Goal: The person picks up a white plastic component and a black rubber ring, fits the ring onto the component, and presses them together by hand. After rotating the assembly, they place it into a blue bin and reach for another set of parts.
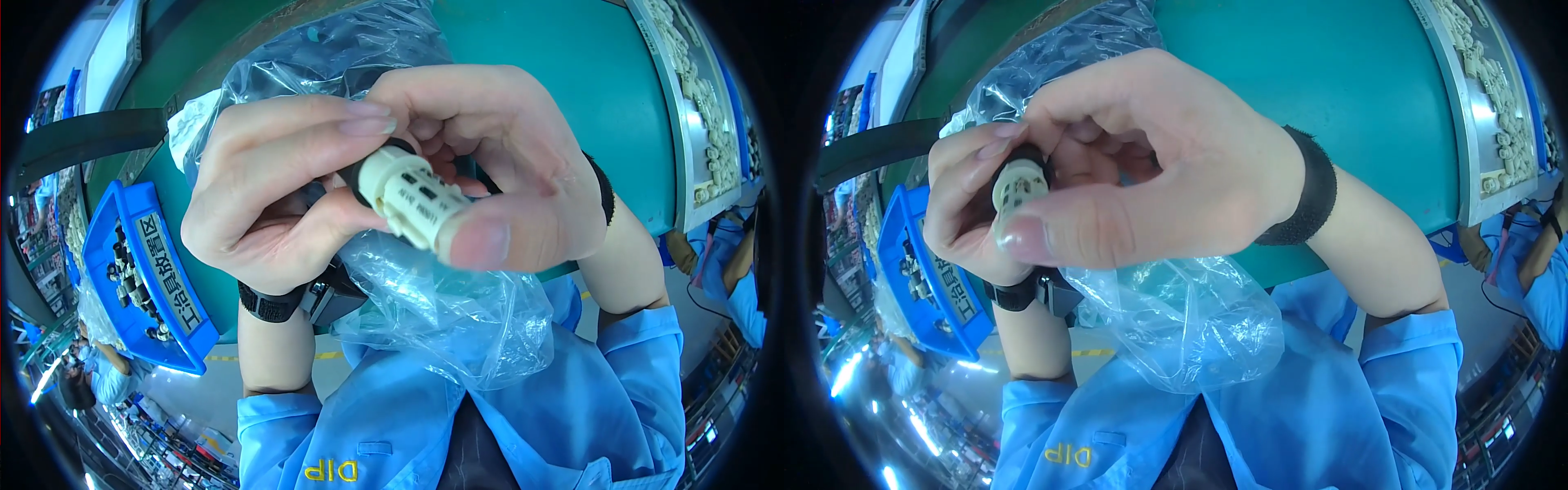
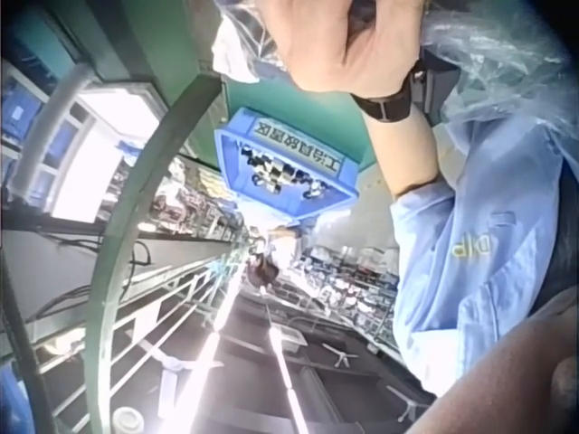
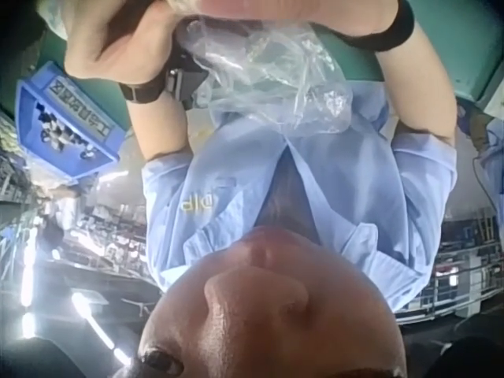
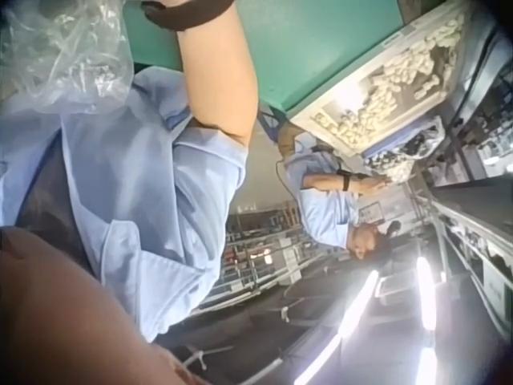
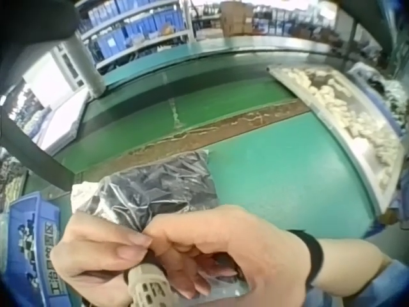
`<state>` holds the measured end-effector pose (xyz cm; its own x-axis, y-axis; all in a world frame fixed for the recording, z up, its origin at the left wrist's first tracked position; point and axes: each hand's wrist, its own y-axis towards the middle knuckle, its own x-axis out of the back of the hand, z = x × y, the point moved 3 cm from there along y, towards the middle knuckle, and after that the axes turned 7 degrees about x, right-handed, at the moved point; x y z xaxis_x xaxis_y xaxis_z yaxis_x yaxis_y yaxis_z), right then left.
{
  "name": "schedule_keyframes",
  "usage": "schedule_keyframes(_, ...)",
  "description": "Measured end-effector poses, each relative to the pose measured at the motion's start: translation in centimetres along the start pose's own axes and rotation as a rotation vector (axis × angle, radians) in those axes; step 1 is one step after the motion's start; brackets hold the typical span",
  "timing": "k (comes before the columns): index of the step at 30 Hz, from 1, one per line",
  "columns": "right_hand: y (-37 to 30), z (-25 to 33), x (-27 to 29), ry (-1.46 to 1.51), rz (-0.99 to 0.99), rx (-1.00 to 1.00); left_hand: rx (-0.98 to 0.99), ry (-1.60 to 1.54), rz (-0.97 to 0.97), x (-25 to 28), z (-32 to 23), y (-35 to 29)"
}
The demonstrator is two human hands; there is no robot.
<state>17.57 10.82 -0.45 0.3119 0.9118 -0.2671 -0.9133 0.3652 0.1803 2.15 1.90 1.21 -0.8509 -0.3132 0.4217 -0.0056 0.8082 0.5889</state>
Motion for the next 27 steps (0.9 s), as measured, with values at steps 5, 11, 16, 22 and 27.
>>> schedule_keyframes(5, -0.2, 0.1, 0.0, 0.003, -0.042, -0.028, -0.012, 0.003, 0.034, 0.1, 0.0, 0.3)
schedule_keyframes(11, -0.2, -0.1, 0.1, -0.021, -0.030, -0.034, -0.020, 0.000, 0.041, 0.1, 0.0, 0.2)
schedule_keyframes(16, 0.0, 0.2, 0.2, 0.038, -0.001, -0.063, 0.013, -0.037, 0.077, 0.1, -0.4, 0.3)
schedule_keyframes(22, 0.3, 0.5, 0.9, 0.010, 0.059, 0.007, -0.051, -0.116, 0.031, -0.4, -0.6, 0.7)
schedule_keyframes(27, 1.5, 0.6, 1.3, 0.025, 0.192, 0.079, 0.027, 0.140, -0.031, -0.3, -1.4, 0.7)
